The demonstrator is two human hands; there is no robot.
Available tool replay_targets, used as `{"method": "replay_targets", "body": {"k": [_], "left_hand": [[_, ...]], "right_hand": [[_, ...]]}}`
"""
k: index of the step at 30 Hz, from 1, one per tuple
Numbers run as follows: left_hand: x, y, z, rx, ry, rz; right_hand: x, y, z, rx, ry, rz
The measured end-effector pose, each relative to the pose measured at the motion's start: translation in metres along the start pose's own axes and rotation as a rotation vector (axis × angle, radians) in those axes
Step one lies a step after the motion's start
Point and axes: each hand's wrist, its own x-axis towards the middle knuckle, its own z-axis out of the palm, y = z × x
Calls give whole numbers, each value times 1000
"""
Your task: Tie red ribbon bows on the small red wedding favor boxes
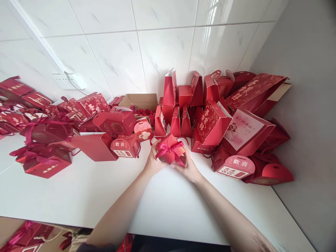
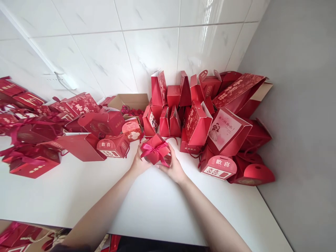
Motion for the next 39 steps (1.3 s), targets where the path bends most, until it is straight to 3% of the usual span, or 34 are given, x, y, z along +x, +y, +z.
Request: {"method": "replay_targets", "body": {"k": [4, 13, 18, 21, 23, 25, 27, 28, 30, 32, 34, 39], "left_hand": [[-1, -1, 6, 40, 38, 23], [5, -1, 10, 1, -21, 59], [4, -3, 3, -26, -90, 152], [2, -4, -11, -23, -234, 127], [3, -4, -23, -26, -424, 83], [7, -3, -34, -26, -589, 37], [12, -4, -44, -46, -664, -12], [14, -5, -48, -74, -657, -57], [20, -7, -51, -163, -533, -213], [23, -8, -49, -254, -364, -379], [24, -6, -44, -320, -280, -482], [13, 16, -31, -469, -397, -551]], "right_hand": [[-1, -4, -2, 92, -2, -6], [0, -6, -2, 104, 88, -40], [-3, -4, -20, -13, -35, 26], [-6, -8, -43, -189, -183, 53], [-7, -13, -56, -411, -229, 60], [-8, -19, -64, -585, -137, 57], [-8, -23, -64, -583, 10, 69], [-8, -24, -62, -513, 74, 81], [-8, -25, -58, -295, 134, 98], [-8, -25, -54, -94, 128, 76], [-8, -26, -52, 27, 88, 37], [-9, -30, -55, 113, -9, 56]]}}
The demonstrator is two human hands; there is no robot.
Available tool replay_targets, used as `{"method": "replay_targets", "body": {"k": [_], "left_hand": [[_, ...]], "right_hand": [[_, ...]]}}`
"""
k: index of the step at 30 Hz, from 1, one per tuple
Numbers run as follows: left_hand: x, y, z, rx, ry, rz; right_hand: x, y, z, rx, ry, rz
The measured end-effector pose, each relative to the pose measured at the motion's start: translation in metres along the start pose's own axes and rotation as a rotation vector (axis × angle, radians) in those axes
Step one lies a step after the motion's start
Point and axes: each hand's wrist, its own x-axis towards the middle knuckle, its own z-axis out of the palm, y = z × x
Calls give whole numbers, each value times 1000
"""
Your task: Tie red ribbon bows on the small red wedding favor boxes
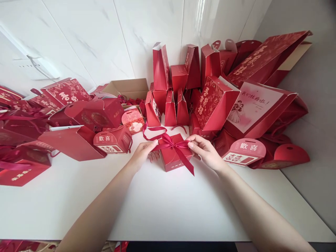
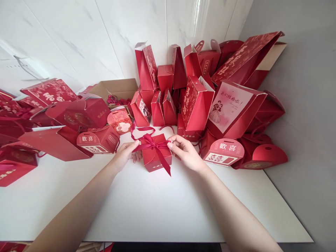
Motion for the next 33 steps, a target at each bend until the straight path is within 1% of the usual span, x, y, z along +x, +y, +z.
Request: {"method": "replay_targets", "body": {"k": [3, 6, 9, 12, 15, 21, 27, 33], "left_hand": [[-9, 5, 7, -69, -72, 56], [-12, 7, 9, -146, -152, 113], [-12, 5, 10, -181, -199, 122], [-10, 1, 11, -196, -223, 115], [-7, -2, 10, -172, -255, 103], [-5, -3, 7, -132, -310, 95], [-4, -3, 7, -114, -317, 124], [-5, -3, 8, -128, -308, 113]], "right_hand": [[0, -3, -1, 10, -17, -9], [-1, -7, -1, -74, -22, -87], [-2, -10, -3, -124, -49, -112], [-2, -10, -5, -44, -65, -65], [-2, -10, -6, 34, -50, -24], [-1, -5, -3, 88, -9, 35], [2, 4, 1, 245, 16, 114], [2, 6, 1, 277, 45, 161]]}}
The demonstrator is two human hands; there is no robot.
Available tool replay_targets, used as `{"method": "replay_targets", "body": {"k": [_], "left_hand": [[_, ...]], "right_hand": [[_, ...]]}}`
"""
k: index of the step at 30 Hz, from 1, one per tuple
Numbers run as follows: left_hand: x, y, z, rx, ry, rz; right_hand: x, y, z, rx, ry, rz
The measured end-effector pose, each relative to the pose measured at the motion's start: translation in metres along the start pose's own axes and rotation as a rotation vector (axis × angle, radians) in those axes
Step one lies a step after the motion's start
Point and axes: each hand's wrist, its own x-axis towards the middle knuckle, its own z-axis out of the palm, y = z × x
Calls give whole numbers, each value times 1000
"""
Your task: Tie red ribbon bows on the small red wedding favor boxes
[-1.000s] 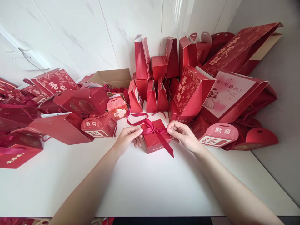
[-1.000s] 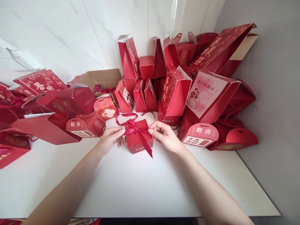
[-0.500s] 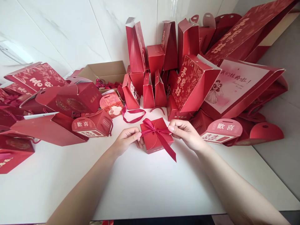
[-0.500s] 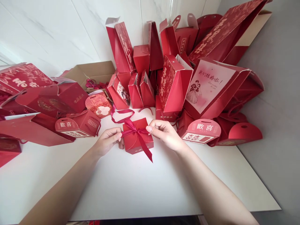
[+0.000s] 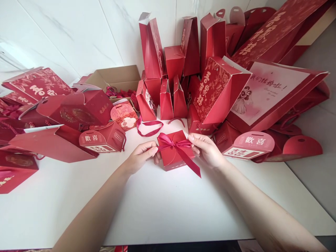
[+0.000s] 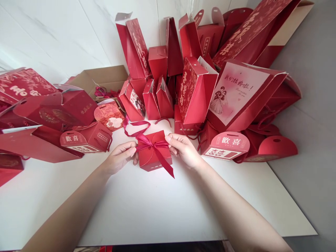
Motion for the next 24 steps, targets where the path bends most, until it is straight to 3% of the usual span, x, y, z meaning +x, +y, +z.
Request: {"method": "replay_targets", "body": {"k": [12, 17, 21, 24], "left_hand": [[2, -1, 0, -137, -30, -49], [2, -5, -4, -122, -51, -50], [8, -17, -8, -79, 84, 8], [14, -24, -9, 38, 286, 209]], "right_hand": [[2, 6, 2, 43, 73, -4], [2, 7, 3, 23, 114, -88], [4, 2, 5, -22, 292, -288], [-5, -17, 15, -82, 417, -477]]}}
